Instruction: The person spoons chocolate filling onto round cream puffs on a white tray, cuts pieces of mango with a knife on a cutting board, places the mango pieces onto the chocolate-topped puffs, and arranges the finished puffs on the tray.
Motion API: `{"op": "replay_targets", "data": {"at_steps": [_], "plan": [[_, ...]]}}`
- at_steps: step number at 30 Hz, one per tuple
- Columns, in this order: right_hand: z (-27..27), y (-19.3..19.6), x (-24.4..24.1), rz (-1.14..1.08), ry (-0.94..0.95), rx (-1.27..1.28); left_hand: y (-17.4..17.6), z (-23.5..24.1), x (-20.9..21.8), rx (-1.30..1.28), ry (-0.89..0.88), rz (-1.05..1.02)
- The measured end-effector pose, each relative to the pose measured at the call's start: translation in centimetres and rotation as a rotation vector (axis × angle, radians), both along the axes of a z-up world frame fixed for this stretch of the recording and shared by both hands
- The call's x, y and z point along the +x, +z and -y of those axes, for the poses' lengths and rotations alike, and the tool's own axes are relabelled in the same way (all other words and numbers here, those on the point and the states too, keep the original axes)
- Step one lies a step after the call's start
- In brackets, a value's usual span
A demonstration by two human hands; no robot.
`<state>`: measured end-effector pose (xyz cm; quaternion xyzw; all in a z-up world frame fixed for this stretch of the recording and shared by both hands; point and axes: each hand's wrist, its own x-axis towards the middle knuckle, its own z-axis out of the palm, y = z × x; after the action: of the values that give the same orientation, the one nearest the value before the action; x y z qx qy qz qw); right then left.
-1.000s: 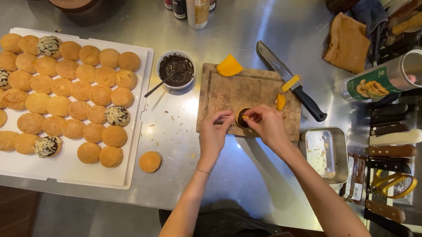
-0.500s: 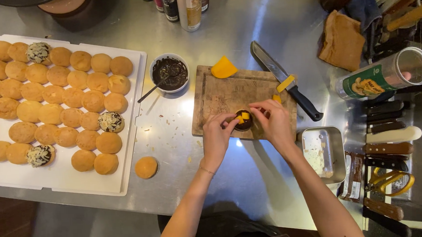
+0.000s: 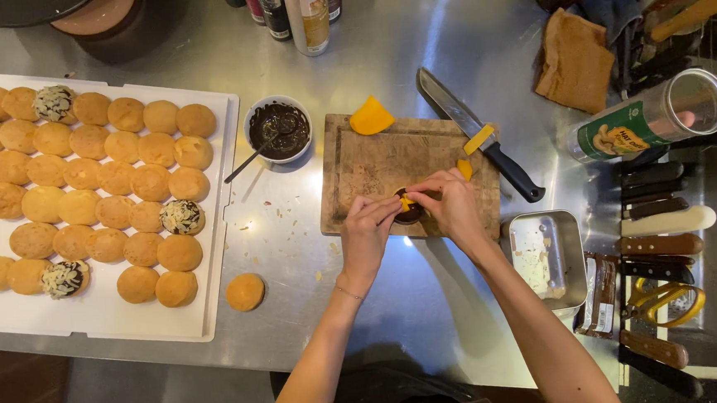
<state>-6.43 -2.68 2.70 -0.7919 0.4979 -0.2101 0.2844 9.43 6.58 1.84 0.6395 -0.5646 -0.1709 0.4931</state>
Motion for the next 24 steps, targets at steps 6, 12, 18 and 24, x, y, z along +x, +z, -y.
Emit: {"op": "replay_targets", "data": {"at_steps": [6,12,18,24], "plan": [[-0.3,0.3,0.1,-0.003,0.011,-0.054,0.4,0.0,0.1,0.007,-0.004,0.023],[0.2,-0.1,-0.2,0.084,-0.022,-0.043,0.7,-0.1,0.2,-0.018,0.001,0.011],[0.1,-0.2,-0.2,0.06,-0.019,-0.031,0.6,0.0,0.0,-0.019,0.006,0.022],[-1.7,6.2,0.1,0.147,-0.163,0.095,1.5,-0.9,0.5,-0.079,-0.002,0.007]]}}
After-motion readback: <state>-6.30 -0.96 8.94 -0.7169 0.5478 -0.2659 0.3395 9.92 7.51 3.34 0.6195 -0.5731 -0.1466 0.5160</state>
